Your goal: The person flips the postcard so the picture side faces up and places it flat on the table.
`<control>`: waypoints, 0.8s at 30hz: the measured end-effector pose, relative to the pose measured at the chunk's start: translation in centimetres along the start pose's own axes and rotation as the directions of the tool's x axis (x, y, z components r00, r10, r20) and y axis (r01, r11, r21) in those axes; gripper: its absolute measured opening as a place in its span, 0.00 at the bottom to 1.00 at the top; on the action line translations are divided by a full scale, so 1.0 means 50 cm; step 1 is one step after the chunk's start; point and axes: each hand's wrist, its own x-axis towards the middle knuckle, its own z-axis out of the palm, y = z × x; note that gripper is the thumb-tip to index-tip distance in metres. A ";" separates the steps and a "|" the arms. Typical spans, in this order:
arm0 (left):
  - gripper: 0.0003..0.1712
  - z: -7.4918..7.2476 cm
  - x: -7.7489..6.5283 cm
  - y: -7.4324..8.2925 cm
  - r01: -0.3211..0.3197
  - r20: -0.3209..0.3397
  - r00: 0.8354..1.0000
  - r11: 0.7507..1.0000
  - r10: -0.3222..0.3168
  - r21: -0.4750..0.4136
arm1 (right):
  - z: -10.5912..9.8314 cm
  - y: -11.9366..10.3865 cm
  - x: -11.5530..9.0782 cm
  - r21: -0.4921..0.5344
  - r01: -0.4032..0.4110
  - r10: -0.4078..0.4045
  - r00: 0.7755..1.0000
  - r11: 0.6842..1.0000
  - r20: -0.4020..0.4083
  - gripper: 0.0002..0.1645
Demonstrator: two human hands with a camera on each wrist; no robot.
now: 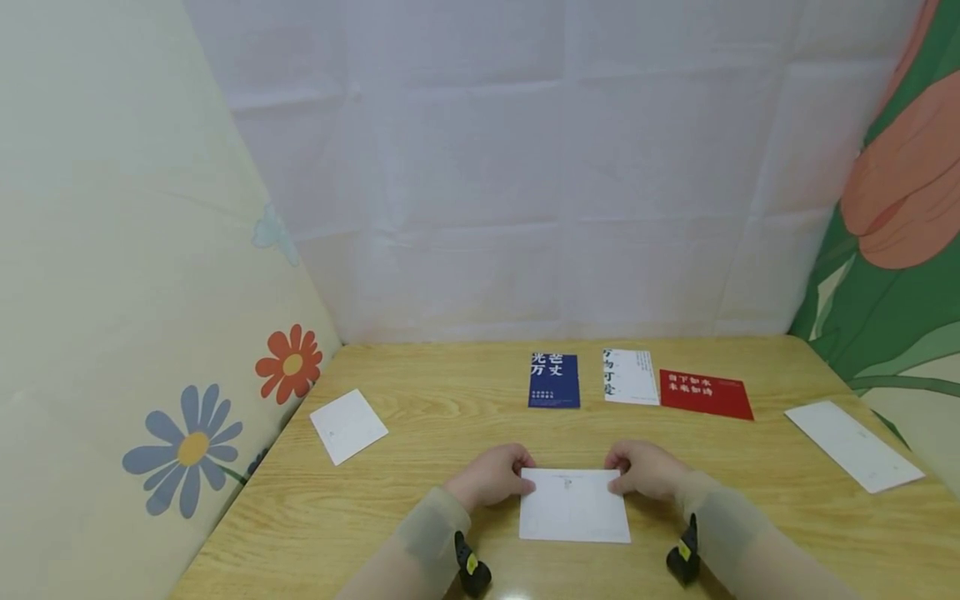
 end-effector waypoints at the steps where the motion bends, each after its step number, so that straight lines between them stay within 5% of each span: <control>1: 0.07 0.000 0.000 0.000 0.000 -0.001 1.000 1.000 0.000 -0.004 | 0.000 0.000 0.000 -0.002 0.001 -0.001 1.000 1.000 0.001 0.10; 24: 0.05 -0.020 0.002 0.000 -0.031 -0.075 0.997 0.995 0.024 -0.090 | -0.008 -0.012 0.001 0.092 0.021 -0.014 0.997 0.996 -0.077 0.10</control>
